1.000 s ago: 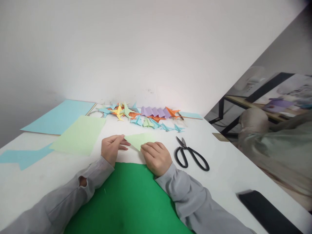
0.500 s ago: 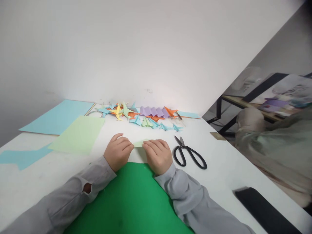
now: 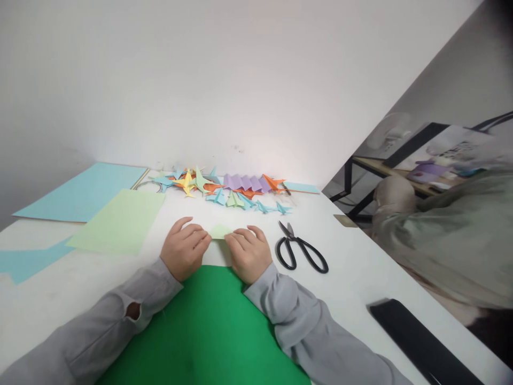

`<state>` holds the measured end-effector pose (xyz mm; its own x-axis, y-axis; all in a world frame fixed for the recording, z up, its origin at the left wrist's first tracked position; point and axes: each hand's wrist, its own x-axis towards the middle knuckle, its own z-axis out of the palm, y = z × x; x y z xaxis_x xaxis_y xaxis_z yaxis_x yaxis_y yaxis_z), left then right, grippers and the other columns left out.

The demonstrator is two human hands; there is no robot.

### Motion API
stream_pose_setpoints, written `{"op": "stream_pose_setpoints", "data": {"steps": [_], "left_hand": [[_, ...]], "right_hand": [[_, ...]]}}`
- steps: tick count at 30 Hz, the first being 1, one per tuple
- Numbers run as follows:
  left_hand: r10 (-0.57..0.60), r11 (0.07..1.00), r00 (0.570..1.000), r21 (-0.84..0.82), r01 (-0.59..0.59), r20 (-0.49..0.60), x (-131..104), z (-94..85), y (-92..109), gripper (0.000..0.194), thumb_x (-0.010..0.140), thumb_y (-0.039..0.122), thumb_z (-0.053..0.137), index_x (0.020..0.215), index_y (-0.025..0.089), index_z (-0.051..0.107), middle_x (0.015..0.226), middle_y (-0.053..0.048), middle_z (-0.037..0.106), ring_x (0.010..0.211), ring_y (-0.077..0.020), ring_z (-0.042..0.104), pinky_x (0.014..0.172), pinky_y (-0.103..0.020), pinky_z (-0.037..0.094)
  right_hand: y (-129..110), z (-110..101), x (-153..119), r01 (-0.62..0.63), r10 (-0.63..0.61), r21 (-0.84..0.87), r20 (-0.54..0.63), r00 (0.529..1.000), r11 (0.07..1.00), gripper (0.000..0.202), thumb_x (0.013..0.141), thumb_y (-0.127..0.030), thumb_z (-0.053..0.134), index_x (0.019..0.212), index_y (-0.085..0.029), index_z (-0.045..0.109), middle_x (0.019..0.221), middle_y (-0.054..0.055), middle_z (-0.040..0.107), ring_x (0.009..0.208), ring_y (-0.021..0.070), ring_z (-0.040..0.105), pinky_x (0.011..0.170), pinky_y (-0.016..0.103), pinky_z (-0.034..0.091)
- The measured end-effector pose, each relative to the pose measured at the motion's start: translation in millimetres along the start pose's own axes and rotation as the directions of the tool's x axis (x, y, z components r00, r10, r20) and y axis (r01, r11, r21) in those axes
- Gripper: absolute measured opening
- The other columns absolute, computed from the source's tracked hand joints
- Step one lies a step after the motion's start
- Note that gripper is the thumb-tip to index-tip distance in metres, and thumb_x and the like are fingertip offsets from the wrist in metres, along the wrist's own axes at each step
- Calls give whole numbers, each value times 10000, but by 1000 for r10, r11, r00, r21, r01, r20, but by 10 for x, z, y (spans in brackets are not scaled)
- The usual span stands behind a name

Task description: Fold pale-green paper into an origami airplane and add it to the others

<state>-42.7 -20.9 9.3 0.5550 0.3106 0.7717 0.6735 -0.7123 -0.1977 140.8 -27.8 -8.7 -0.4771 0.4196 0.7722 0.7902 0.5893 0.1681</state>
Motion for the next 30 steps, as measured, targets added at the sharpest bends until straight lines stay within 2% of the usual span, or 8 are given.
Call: {"op": "stream_pose_setpoints", "data": {"steps": [8, 15, 19, 22, 24, 25, 28, 30], "left_hand": [[-45, 998, 997, 35, 47, -62, -9, -33, -149, 189, 734, 63, 468, 768, 201, 593, 719, -3, 687, 716, -148, 605, 847, -391, 394], [-56, 997, 997, 40, 58, -57, -25, -26, -206, 195, 738, 88, 461, 761, 218, 605, 716, -4, 685, 719, -153, 610, 847, -393, 389], [-64, 995, 996, 74, 69, -68, -53, -24, -265, 187, 725, 77, 472, 774, 211, 592, 721, -6, 685, 719, -154, 605, 843, -383, 391], [-76, 991, 994, 103, 84, -77, -65, -19, -301, 186, 720, 72, 479, 779, 209, 591, 716, -6, 683, 715, -156, 602, 834, -384, 393], [-55, 993, 996, 103, 62, -72, -54, -20, -278, 175, 723, 75, 482, 770, 204, 591, 710, -9, 680, 711, -157, 600, 831, -387, 397], [-33, 994, 997, 99, 39, -66, -43, -21, -249, 167, 725, 77, 486, 768, 200, 590, 711, -12, 678, 712, -157, 599, 827, -387, 401], [52, 997, 997, 66, -49, -50, -2, -29, -119, 160, 729, 71, 489, 783, 185, 587, 718, -23, 674, 724, -159, 596, 806, -376, 419], [102, 994, 994, 38, -101, -32, 19, -30, -31, 176, 740, 65, 471, 797, 185, 586, 727, -29, 670, 739, -157, 593, 793, -361, 428]], "right_hand": [[122, 55, -49, -102, 103, 21, -49, 993, 995, 201, 694, -36, 470, 818, -135, 594, 693, 49, 666, 720, 172, 576, 753, 339, 374], [134, 83, -76, -220, 221, 32, -33, 975, 975, 213, 710, -39, 463, 817, -141, 617, 677, 51, 658, 710, 179, 575, 693, 314, 370], [247, 147, -139, -330, 331, 21, -57, 942, 944, 228, 712, -36, 453, 815, -140, 627, 680, 57, 665, 686, 188, 588, 648, 313, 375], [322, 169, -170, -393, 391, 12, -124, 912, 919, 205, 751, -58, 452, 799, -145, 631, 663, 53, 671, 633, 186, 589, 604, 306, 381], [289, 150, -156, -383, 386, 48, -142, 912, 923, 199, 789, -89, 455, 886, -139, 620, 728, 60, 677, 684, 186, 595, 647, 303, 399], [245, 134, -137, -349, 356, 74, -122, 926, 934, 216, 807, -101, 445, 947, -129, 606, 729, 62, 673, 689, 182, 592, 651, 297, 405], [62, 82, -62, -180, 179, 115, 21, 984, 977, 297, 860, -177, 395, 1101, -88, 543, 628, 53, 631, 593, 173, 549, 586, 285, 407], [-38, 61, -21, -68, 57, 172, 68, 996, 983, 301, 869, -174, 359, 1089, -94, 548, 602, 36, 614, 550, 160, 519, 562, 272, 400]]}}
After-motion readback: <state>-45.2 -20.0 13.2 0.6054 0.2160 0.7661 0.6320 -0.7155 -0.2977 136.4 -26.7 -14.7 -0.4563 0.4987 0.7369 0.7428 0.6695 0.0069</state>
